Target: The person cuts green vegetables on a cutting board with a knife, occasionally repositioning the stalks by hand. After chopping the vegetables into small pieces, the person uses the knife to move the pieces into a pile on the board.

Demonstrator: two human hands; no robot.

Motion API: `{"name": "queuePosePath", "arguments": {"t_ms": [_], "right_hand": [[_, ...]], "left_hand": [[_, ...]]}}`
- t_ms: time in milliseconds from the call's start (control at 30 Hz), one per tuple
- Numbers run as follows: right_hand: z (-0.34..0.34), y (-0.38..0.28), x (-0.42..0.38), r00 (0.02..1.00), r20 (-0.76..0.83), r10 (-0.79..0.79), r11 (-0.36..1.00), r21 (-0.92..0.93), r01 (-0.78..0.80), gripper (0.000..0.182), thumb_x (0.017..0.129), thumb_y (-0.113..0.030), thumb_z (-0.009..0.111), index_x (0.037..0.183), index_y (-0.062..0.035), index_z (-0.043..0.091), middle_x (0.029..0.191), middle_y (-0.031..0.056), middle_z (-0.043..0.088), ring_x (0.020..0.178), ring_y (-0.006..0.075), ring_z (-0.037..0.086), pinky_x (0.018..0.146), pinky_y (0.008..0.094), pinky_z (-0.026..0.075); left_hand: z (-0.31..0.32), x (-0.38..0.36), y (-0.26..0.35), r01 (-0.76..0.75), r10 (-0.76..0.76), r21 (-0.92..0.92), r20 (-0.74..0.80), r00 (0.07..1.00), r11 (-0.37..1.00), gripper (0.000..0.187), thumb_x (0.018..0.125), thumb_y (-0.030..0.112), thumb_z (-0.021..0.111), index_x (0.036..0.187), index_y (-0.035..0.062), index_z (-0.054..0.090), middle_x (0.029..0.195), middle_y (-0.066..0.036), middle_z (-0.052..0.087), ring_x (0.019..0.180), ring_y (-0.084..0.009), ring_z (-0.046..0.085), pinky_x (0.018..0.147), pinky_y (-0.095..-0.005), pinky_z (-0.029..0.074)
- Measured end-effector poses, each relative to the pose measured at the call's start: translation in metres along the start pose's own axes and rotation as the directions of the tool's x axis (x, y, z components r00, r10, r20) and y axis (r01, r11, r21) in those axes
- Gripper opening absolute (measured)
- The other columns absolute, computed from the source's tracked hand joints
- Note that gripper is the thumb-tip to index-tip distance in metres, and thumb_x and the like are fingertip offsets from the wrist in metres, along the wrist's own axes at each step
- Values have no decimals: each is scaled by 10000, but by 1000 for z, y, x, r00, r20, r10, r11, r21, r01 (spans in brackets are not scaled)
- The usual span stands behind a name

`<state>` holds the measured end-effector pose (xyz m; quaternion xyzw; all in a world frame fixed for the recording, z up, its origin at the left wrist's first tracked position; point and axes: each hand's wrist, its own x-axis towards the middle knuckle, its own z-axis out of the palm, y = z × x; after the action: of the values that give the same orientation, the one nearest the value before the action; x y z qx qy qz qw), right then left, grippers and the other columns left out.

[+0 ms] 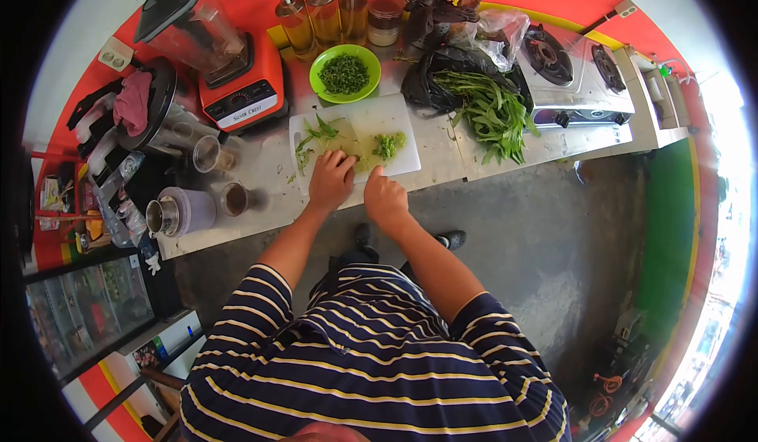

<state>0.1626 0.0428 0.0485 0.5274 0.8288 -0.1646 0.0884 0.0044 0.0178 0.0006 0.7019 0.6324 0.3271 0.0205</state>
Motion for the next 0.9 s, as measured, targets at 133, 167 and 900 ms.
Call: {"name": "queuePosePath", "arguments": {"t_ms": [133,167,900], "right_hand": [[10,-3,-5,999,20,38,999,25,-39,206,933,-101,554,1081,16,468,900,209,731,855,371,740,723,430,607],[16,-3,-5,998,21,54,997,61,-55,207,934,-102,554,1078,17,466,912,215,730,869,376,738,729,431,606],[14,-3,-2,999,18,33,994,102,-35,203,959,-111,504,1094,33,457,930,226,723,881,377,734,736,425,606]], "left_hand": [[0,1,0,5,-5,-18,-7,1000,1000,228,810,59,647,1030,72,705,908,-60,584,905,-280,554,814,-413,441],[0,1,0,5,-5,-17,-6,1000,1000,228,810,59,647,1030,72,705,908,-60,584,905,-280,554,814,-413,441],[0,-1,0,21,-21,-3,36,999,1000,254,836,64,621,1081,86,682,978,-77,576,975,-293,548,854,-419,439]]}}
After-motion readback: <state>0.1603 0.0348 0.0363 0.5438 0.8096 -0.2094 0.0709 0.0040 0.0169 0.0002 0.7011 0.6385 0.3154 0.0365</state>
